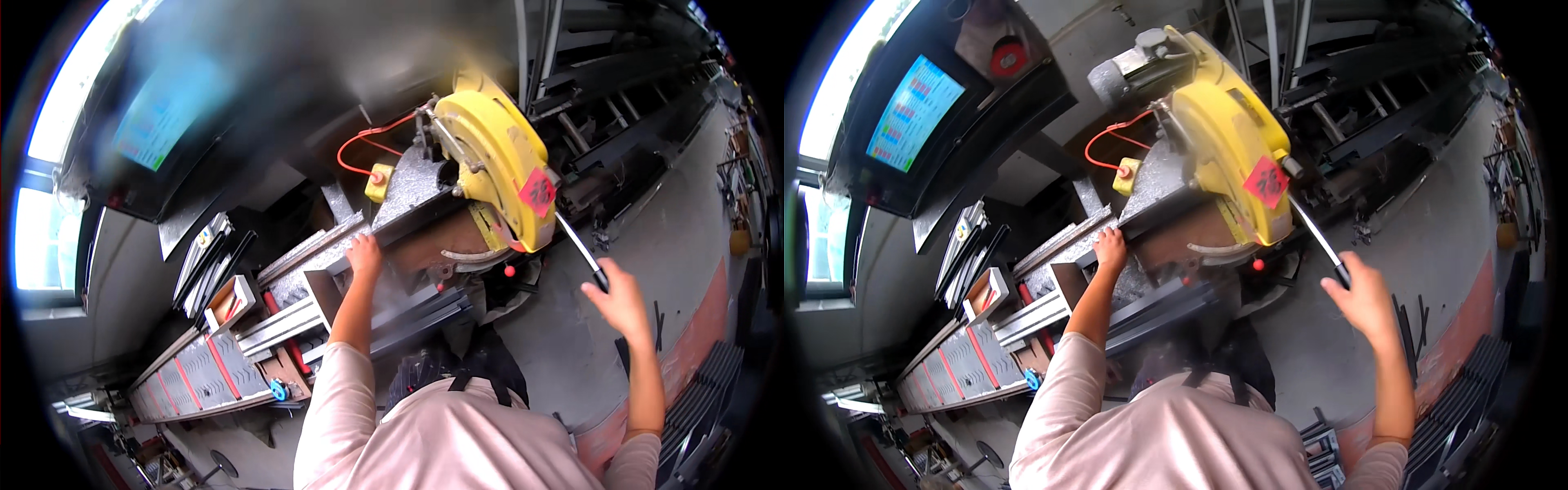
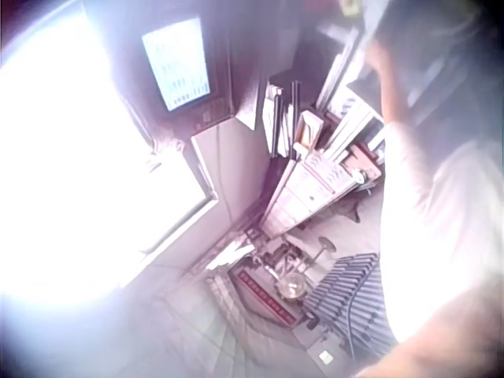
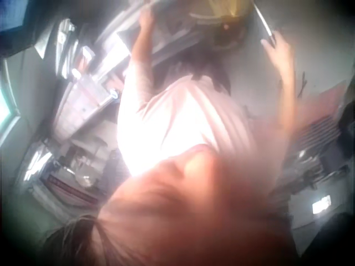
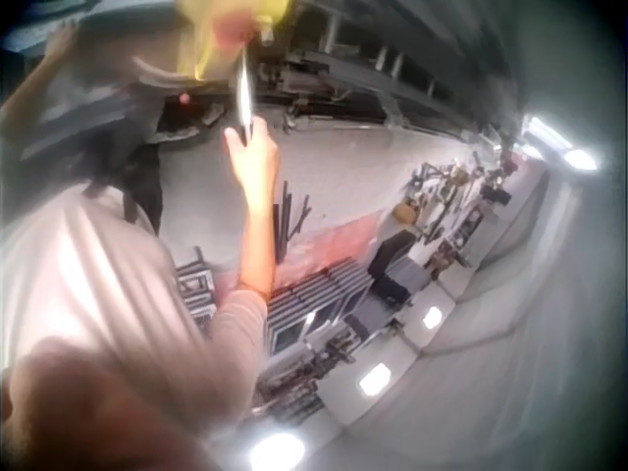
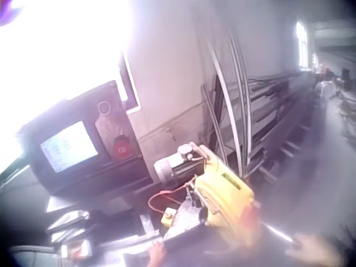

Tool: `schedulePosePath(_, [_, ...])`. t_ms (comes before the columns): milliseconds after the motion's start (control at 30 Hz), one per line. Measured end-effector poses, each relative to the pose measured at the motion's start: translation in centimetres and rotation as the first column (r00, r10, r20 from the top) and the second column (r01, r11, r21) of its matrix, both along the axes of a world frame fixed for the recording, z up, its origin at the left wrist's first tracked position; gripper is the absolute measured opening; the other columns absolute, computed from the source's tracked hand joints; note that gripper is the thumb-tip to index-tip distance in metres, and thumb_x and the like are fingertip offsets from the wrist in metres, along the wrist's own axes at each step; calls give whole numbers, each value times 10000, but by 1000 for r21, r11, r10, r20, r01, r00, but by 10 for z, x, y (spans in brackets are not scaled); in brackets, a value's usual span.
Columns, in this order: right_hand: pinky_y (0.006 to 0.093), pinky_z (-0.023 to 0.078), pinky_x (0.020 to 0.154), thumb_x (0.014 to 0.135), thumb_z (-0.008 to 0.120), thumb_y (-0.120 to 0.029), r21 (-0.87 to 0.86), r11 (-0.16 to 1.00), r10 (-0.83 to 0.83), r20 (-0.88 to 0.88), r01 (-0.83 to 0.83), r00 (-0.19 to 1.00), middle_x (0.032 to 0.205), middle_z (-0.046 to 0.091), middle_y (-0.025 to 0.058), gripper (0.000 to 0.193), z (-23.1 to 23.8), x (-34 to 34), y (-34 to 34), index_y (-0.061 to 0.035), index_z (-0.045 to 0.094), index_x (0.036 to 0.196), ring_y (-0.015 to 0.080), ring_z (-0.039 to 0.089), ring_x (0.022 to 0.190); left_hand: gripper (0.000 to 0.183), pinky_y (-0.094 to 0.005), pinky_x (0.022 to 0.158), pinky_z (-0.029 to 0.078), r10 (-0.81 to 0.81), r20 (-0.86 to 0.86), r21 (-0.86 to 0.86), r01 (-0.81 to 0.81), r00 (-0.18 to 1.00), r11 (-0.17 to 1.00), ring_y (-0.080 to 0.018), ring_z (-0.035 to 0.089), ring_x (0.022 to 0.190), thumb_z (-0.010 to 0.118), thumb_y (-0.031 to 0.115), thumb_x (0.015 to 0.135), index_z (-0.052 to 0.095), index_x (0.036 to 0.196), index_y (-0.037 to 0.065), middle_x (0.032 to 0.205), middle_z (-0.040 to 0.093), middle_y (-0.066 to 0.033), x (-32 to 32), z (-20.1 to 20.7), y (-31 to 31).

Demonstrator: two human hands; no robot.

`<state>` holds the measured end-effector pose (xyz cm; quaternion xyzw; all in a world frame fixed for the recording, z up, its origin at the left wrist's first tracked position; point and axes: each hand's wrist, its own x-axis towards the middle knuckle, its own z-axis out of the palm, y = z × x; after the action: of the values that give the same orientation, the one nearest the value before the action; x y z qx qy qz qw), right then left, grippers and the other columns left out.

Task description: The person inputs settings on a control screen, cuts metal frame profiles using a chop saw, stacks the cut pieces on the floor, and cuts additional metal profiles with the saw.

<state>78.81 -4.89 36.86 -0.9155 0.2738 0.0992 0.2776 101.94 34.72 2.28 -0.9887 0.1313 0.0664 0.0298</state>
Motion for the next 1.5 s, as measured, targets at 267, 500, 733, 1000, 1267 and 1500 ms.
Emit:
schedulePosePath(267, [501, 490, 685, 839, 678, -219, -102, 995, -12, -62, 5, 998, 777, 649, 202, 281, -97, -36, -9, -37, 529, 993, 423, 631, 779, 198, -491, 780, 477, -41, -12, 30, 42, 999, 999, -294, 566, 1030, 529, 205, 865, 612, 980, 67, 1052, 576, -102, 2, -4, 1])
schedulePosePath(500, [507, 488, 681, 850, 659, -225, -72, 997, -27, -120, 18, 992, 781, 647, 193, 264, -94, -34, -8, -41, 520, 978, 413, 631, 783, 297, -494, 821, 490, -72, -39, 85, 75, 997, 994, -293, 552, 1086, 631, 265, 816, 595, 1031, 63, 1088, 564, -104, 4, -7, 8])
schedulePosePath(733, [506, 498, 686, 845, 657, -214, -86, 996, -21, -100, 12, 995, 774, 653, 206, 251, -101, -35, -11, -35, 529, 965, 420, 634, 766, 347, -502, 842, 487, -67, -80, 99, 75, 995, 992, -295, 537, 1121, 648, 299, 824, 585, 1067, 59, 1128, 554, -110, 5, -6, 6])
schedulePosePath(1000, [501, 491, 656, 838, 669, -215, -106, 994, -5, -28, 2, 1000, 740, 634, 196, 255, -115, -40, -10, -37, 519, 941, 416, 628, 742, 355, -536, 865, 463, -27, -101, 91, 36, 995, 995, -296, 520, 1148, 669, 279, 814, 584, 1087, 68, 1150, 555, -113, 7, -12, 9])
schedulePosePath(1267, [506, 500, 686, 847, 659, -217, -109, 994, -15, -84, 6, 996, 785, 652, 206, 264, -121, -40, -9, -37, 528, 989, 420, 634, 776, 390, -527, 867, 465, -22, -115, 79, 32, 993, 996, -297, 515, 1159, 694, 274, 798, 581, 1106, 63, 1173, 553, -117, 7, -7, 5])
schedulePosePath(1500, [514, 500, 685, 846, 660, -219, -115, 993, -19, -57, 12, 998, 788, 653, 210, 268, -127, -42, -8, -40, 528, 995, 425, 636, 776, 405, -483, 843, 491, -39, -60, 98, 45, 997, 994, -295, 526, 1117, 738, 303, 786, 577, 1075, 69, 1127, 548, -105, 6, -8, 5])
